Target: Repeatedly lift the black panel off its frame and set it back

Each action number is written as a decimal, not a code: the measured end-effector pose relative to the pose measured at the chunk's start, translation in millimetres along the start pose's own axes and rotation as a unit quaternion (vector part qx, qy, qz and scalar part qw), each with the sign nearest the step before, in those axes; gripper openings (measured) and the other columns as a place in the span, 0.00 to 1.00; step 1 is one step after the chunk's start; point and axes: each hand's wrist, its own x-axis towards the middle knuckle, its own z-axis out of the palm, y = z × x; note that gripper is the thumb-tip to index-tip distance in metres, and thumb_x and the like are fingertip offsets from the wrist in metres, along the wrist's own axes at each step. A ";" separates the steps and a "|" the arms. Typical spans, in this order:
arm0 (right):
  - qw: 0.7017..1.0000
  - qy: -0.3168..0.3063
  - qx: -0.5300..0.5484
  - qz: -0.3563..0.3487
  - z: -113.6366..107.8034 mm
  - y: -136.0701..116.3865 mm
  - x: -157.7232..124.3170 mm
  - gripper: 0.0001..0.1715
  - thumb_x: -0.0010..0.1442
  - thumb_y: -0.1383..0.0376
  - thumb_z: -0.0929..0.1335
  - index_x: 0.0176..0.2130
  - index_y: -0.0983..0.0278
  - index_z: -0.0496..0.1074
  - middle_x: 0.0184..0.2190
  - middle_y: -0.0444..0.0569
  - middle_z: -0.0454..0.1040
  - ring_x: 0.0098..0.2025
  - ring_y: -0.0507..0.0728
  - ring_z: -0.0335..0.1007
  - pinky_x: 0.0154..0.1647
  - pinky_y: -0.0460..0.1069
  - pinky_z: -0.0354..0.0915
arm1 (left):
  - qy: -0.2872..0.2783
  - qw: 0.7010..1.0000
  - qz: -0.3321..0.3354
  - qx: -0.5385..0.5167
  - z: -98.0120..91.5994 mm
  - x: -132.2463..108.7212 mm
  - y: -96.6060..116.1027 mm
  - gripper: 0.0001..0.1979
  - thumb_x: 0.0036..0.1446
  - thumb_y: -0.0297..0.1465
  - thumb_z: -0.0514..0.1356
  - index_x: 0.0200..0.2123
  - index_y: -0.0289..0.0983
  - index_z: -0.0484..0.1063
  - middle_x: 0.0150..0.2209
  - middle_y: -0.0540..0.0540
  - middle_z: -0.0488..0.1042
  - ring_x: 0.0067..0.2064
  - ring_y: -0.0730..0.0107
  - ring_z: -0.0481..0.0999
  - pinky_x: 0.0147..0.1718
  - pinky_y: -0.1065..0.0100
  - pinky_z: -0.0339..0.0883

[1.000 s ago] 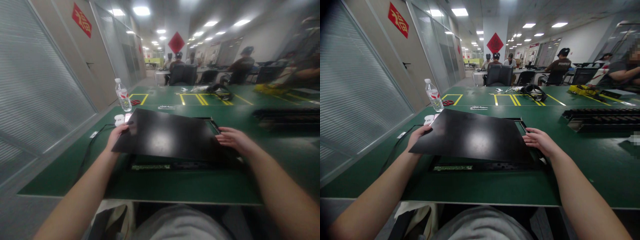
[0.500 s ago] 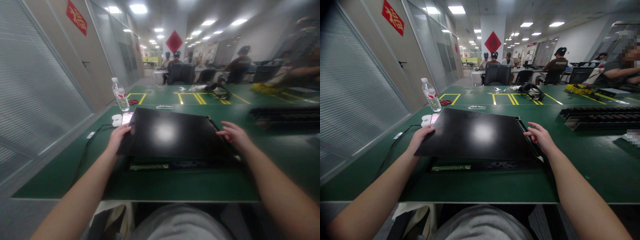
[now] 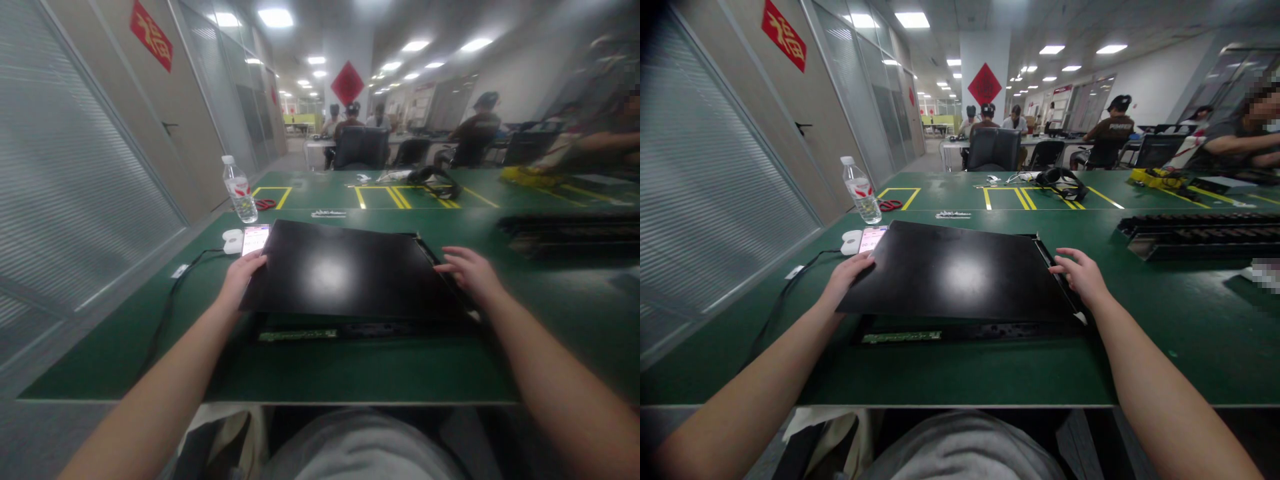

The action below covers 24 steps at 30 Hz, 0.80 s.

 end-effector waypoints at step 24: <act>0.997 0.050 -0.058 -0.020 -3.6 8.2 4.9 0.18 0.50 0.56 0.71 0.41 0.60 0.74 0.28 0.49 0.80 0.17 0.49 0.51 0.17 0.47 0.50 | -0.063 0.997 -0.044 0.005 -6.3 6.7 -20.9 0.19 0.44 0.30 0.74 0.42 0.32 0.80 0.32 0.42 0.83 0.33 0.62 0.82 0.33 0.68 0.74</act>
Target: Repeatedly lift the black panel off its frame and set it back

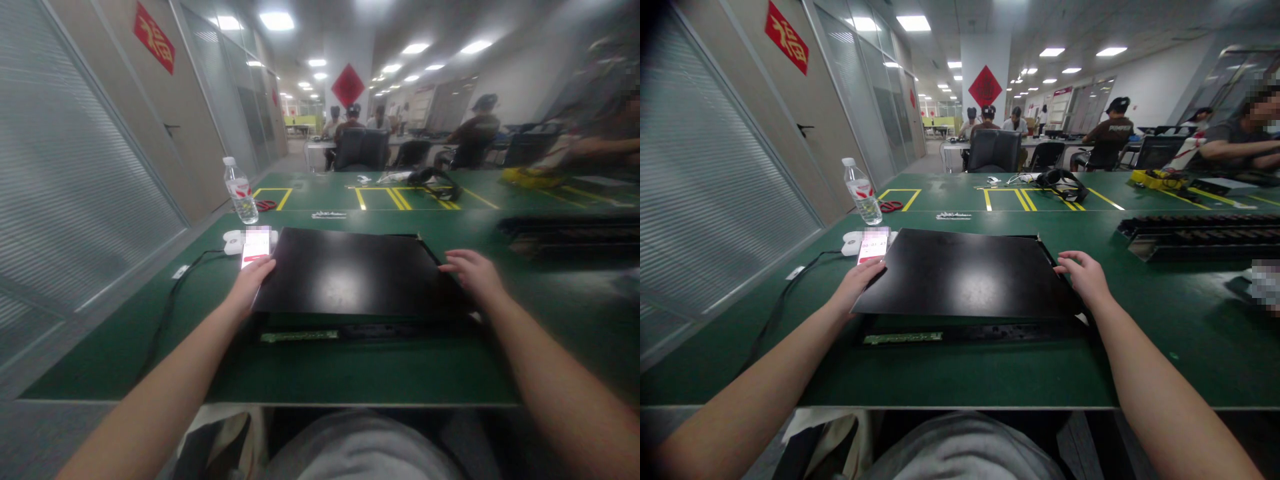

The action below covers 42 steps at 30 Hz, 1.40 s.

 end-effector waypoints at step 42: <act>0.971 0.027 -0.223 -0.083 -1.4 10.1 10.3 0.18 0.52 0.55 0.69 0.39 0.61 0.80 0.29 0.49 0.79 0.32 0.59 0.73 0.34 0.52 0.62 | 0.058 0.996 0.008 0.074 9.9 -2.1 -1.8 0.15 0.51 0.27 0.64 0.44 0.34 0.78 0.28 0.49 0.80 0.28 0.67 0.77 0.34 0.67 0.71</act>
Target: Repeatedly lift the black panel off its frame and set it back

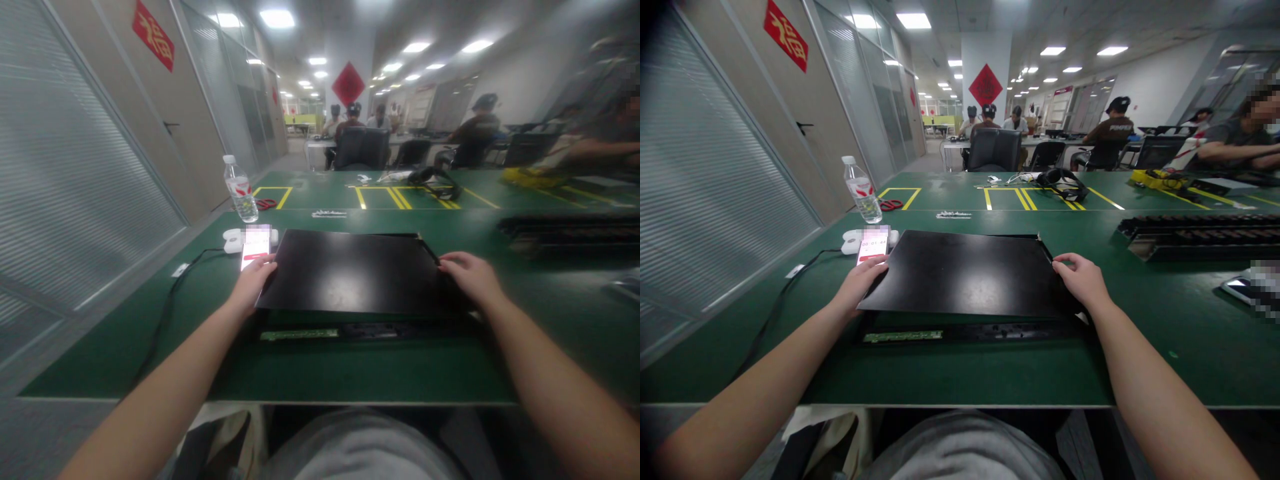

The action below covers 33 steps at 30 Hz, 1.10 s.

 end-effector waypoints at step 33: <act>0.999 0.010 -0.035 -0.036 2.5 6.6 3.9 0.16 0.52 0.56 0.69 0.37 0.60 0.82 0.30 0.49 0.80 0.33 0.59 0.73 0.35 0.51 0.63 | 0.000 1.000 0.004 0.004 4.0 -3.9 1.1 0.14 0.47 0.28 0.65 0.40 0.34 0.76 0.27 0.49 0.79 0.26 0.68 0.76 0.31 0.67 0.69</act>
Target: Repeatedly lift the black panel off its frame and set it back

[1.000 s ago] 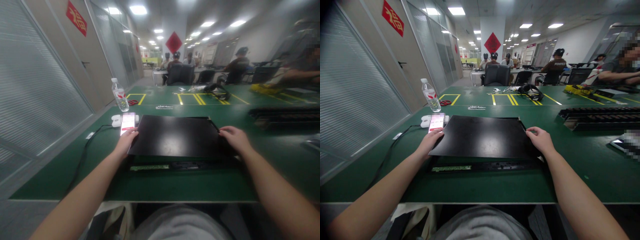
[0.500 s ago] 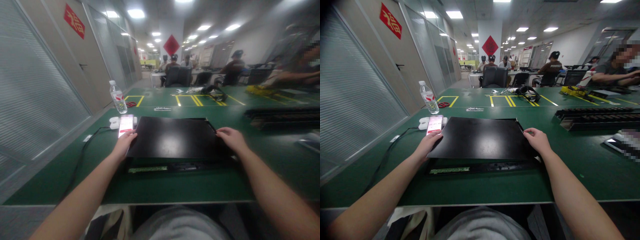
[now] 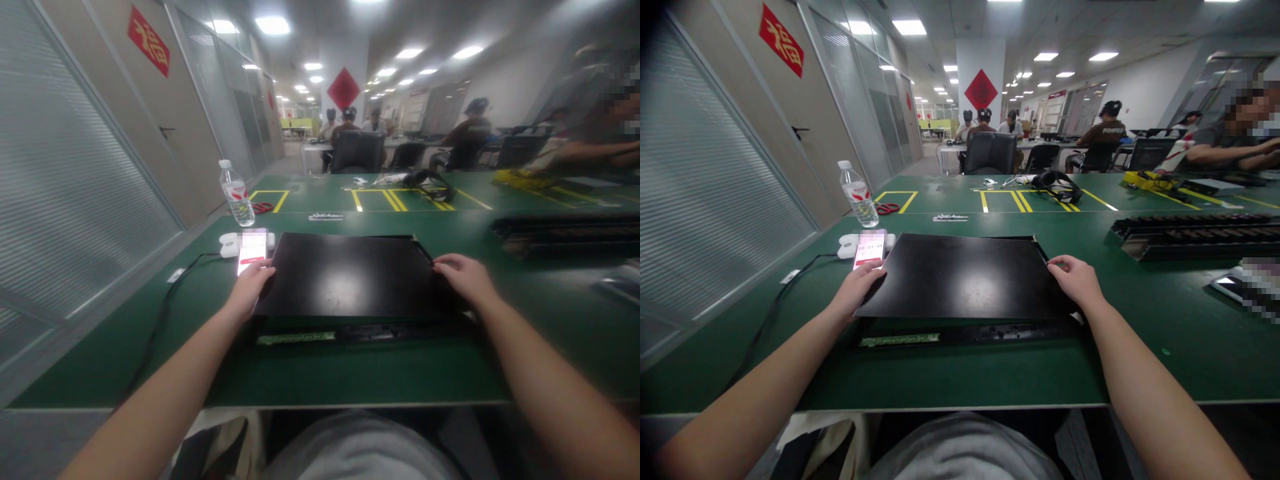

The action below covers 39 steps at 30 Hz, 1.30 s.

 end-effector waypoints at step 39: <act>1.000 -0.003 0.010 0.012 -1.3 1.2 2.3 0.11 0.50 0.58 0.71 0.32 0.58 0.81 0.29 0.48 0.81 0.33 0.60 0.75 0.36 0.53 0.66 | -0.005 1.000 0.018 0.008 0.5 -1.8 0.4 0.19 0.39 0.33 0.67 0.39 0.35 0.75 0.28 0.48 0.79 0.33 0.60 0.80 0.34 0.64 0.69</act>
